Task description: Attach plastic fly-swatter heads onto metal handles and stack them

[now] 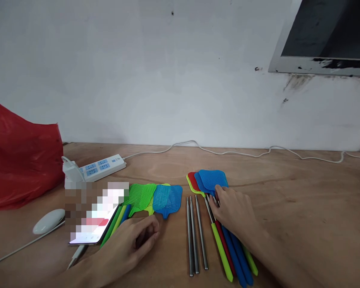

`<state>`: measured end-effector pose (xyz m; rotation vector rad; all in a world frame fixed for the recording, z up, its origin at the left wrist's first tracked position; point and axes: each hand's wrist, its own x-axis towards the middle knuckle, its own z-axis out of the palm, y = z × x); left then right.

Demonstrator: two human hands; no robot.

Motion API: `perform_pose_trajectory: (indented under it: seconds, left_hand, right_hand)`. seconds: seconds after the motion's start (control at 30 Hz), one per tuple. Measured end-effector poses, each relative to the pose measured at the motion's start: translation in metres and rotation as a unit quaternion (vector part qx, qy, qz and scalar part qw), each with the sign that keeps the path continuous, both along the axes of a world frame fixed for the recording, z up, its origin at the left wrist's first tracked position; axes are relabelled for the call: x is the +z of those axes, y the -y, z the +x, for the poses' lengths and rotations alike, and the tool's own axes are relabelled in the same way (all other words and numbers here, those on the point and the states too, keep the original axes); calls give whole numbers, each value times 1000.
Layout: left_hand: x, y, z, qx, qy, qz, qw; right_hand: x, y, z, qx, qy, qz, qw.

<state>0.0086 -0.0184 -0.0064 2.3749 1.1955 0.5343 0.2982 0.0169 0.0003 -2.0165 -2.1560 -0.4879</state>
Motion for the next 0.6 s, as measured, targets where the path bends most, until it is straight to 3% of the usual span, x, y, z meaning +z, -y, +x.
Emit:
perform_pose_trajectory:
  seconds: [0.3, 0.6]
  left_hand:
    - [1, 1, 0, 2, -10, 6, 1000]
    - [0, 1, -1, 2, -22, 6, 1000]
  right_hand:
    - [0, -4, 9, -63, -2, -46, 997]
    - [-18, -9, 17, -22, -63, -19, 998]
